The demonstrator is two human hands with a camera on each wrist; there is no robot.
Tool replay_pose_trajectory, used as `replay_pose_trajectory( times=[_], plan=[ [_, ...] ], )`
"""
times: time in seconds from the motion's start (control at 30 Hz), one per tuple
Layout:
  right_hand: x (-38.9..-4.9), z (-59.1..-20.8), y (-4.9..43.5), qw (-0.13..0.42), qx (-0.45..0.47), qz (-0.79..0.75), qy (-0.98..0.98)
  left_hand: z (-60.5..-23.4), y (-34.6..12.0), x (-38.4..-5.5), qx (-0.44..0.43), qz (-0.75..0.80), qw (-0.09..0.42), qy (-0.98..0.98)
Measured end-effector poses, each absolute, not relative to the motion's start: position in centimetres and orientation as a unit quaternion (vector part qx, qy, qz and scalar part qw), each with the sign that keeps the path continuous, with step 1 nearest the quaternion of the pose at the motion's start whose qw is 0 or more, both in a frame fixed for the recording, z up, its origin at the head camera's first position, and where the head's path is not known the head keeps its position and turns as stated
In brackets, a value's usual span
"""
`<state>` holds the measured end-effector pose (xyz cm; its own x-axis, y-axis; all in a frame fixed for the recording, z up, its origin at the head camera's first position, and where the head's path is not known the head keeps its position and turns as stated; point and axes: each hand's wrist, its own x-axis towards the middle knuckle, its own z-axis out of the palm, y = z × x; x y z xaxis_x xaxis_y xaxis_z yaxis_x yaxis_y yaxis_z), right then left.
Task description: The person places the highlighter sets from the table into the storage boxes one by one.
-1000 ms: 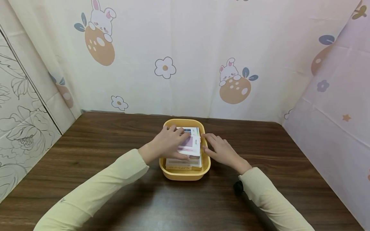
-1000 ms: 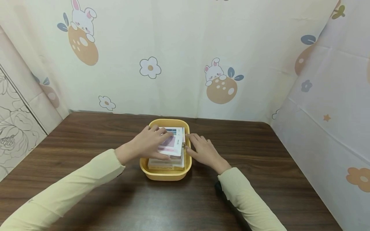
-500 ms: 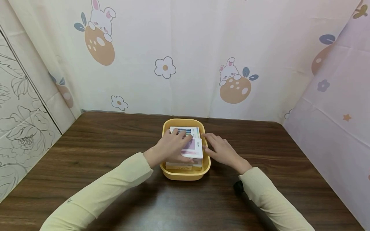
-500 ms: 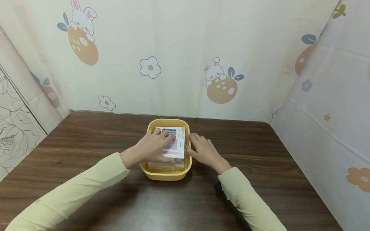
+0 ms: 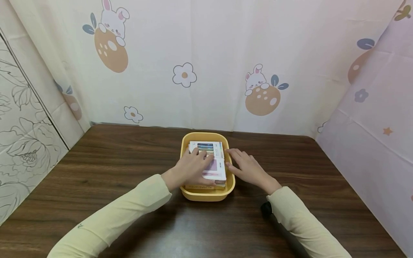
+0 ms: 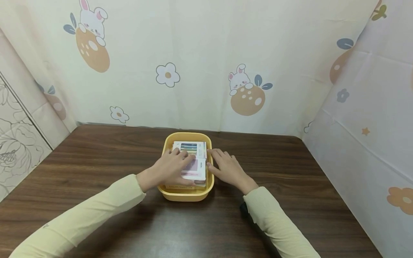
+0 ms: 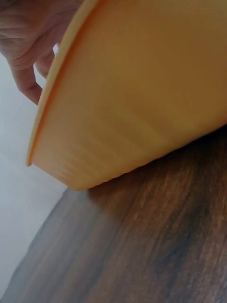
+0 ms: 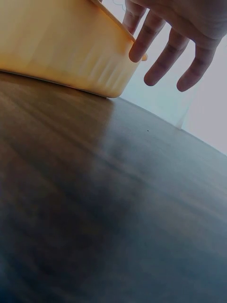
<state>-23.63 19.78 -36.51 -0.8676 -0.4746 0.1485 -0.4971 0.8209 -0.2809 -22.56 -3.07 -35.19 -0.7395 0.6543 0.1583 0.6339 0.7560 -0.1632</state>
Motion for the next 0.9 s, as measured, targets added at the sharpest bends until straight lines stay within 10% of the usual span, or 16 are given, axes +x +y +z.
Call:
replay_pose_trajectory(
  times=[0.9],
  plan=[
    [-23.73, -36.24, 19.90, 0.031, 0.255, 0.147, -0.955, -35.82, -3.58, -22.70, -0.358, 0.012, 0.090, -0.929]
  ],
)
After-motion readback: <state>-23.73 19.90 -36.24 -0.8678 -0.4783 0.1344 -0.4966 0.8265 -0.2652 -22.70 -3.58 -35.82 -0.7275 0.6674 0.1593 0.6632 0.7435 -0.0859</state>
